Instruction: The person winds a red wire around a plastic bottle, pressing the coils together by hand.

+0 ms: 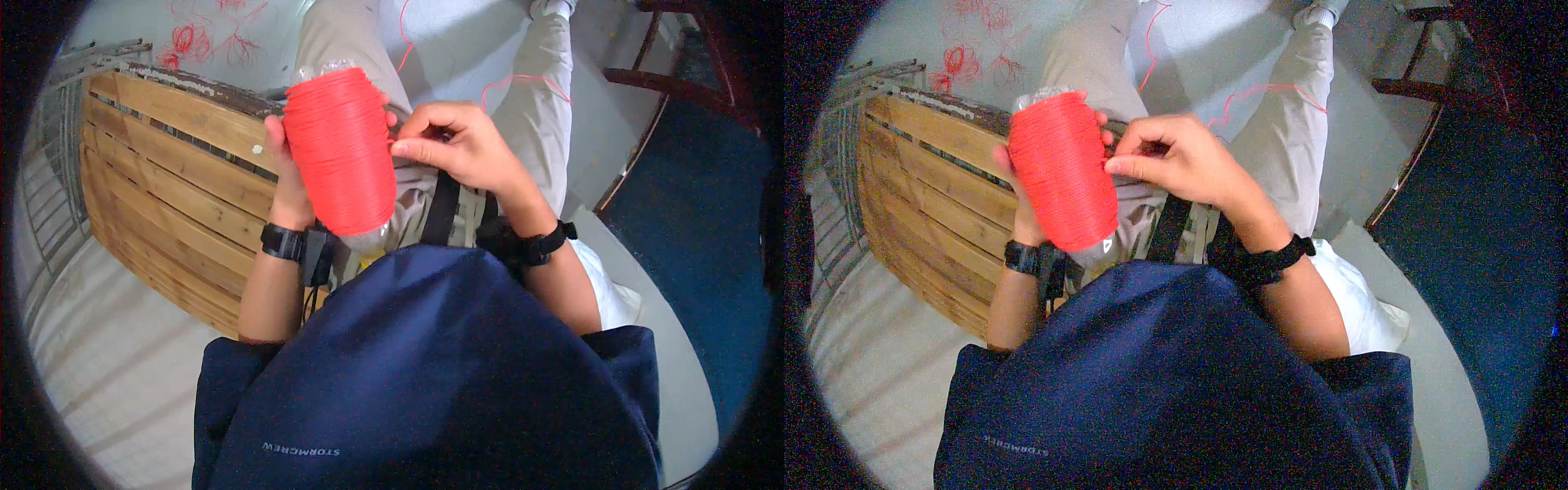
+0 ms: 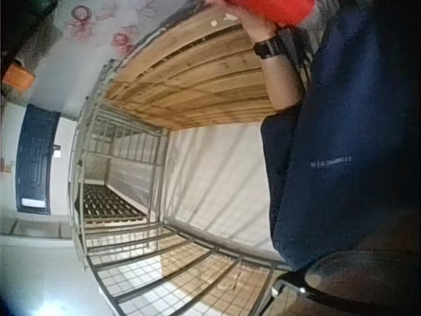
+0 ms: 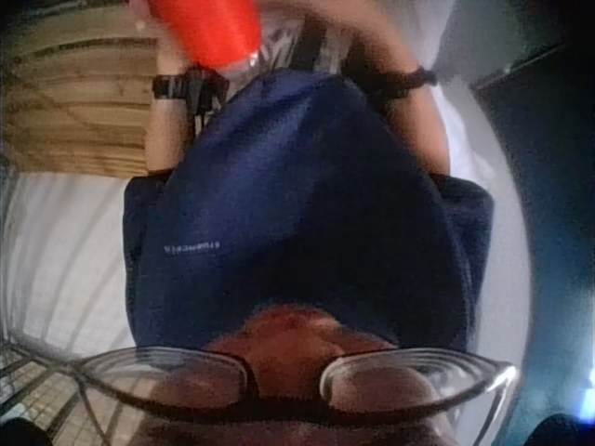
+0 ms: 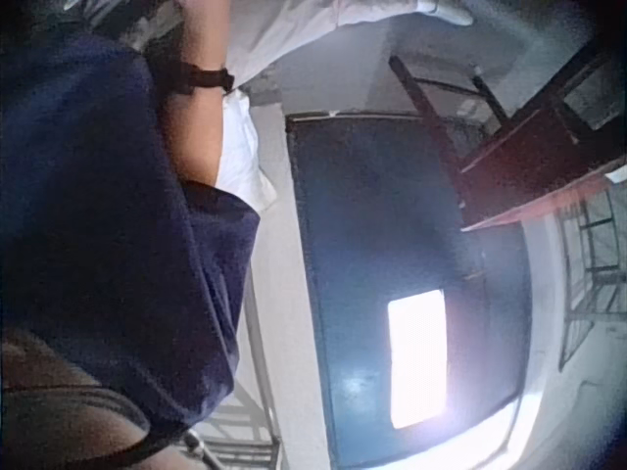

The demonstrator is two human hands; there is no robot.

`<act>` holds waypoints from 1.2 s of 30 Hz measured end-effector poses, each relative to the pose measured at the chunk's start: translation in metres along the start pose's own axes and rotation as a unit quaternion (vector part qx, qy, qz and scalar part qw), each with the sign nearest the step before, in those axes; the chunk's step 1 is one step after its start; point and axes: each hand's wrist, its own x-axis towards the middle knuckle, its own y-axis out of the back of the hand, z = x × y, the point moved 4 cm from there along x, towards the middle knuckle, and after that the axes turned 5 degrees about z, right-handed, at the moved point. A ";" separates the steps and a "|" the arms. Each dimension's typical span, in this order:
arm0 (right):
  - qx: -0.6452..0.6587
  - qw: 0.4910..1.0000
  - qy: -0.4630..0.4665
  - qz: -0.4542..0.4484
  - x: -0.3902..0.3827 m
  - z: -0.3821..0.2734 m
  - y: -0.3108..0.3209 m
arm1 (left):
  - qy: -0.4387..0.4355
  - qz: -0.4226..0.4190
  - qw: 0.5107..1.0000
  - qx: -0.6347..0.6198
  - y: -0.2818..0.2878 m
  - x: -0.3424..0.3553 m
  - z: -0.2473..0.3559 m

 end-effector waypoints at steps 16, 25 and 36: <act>-0.111 0.992 0.056 0.001 -0.001 -0.010 0.008 | -0.053 0.021 0.986 0.154 -0.002 0.000 -0.002; -0.085 0.992 0.072 0.059 -0.006 -0.021 0.003 | -0.044 0.023 0.993 0.102 0.003 -0.004 -0.001; -0.126 0.991 -0.026 0.034 -0.005 -0.022 0.002 | -0.049 0.090 0.975 0.197 0.009 -0.017 0.002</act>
